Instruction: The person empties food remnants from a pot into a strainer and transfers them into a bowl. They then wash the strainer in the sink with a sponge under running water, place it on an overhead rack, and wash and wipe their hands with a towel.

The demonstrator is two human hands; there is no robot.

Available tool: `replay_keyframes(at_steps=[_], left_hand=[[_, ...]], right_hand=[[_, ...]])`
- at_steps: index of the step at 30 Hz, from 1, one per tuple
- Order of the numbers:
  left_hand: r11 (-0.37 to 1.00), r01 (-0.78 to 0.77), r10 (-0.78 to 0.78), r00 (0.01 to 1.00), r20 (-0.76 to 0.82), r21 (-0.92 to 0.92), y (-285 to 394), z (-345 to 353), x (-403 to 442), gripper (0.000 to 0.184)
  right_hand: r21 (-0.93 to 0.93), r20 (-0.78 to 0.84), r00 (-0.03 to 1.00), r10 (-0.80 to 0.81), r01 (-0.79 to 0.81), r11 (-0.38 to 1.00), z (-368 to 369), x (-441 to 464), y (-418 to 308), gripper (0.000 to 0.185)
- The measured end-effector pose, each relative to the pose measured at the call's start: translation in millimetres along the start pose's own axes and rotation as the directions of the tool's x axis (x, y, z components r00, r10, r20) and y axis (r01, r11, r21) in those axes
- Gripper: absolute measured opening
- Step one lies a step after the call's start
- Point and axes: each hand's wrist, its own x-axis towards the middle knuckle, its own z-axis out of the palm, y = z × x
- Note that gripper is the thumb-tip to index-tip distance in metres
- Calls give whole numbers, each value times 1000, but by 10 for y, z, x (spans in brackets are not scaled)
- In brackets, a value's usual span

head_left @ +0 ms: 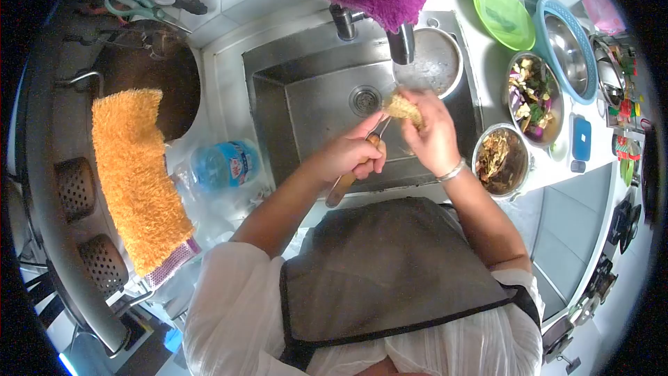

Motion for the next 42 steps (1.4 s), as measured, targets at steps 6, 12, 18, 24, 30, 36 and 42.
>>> replay_keyframes(at_steps=[6, 12, 18, 24, 30, 36, 42], left_hand=[[1000, 5, -5, 1000, -4, -23, -308, -68, 132, 76], [988, -79, 82, 996, 18, -134, -199, -41, 71, 73], [996, -68, 69, 998, 9, -58, -272, -75, 97, 74], [999, -31, 29, 999, -39, -43, -279, -51, 97, 73], [997, -25, 23, 999, -32, -75, -224, -47, 95, 76], [995, -15, 13, 1000, -22, -99, -269, -100, 102, 80], [981, -50, 49, 999, -11, -190, -232, -104, 79, 75]], right_hand=[[-80, 108, 988, -109, 118, 990, 162, -237, -49, 39], [-125, 3, 996, -92, 92, 988, 49, -16, 15, 34], [94, 91, 995, 36, -45, 995, 113, -29, 70, 31], [12, 83, 993, 80, -82, 997, 108, -46, 45, 29], [24, 160, 987, 23, -27, 999, 115, -24, 69, 30], [20, 135, 986, 97, -101, 995, 179, -52, 75, 31], [164, 23, 917, 398, -396, 903, 279, 22, 200, 34]])
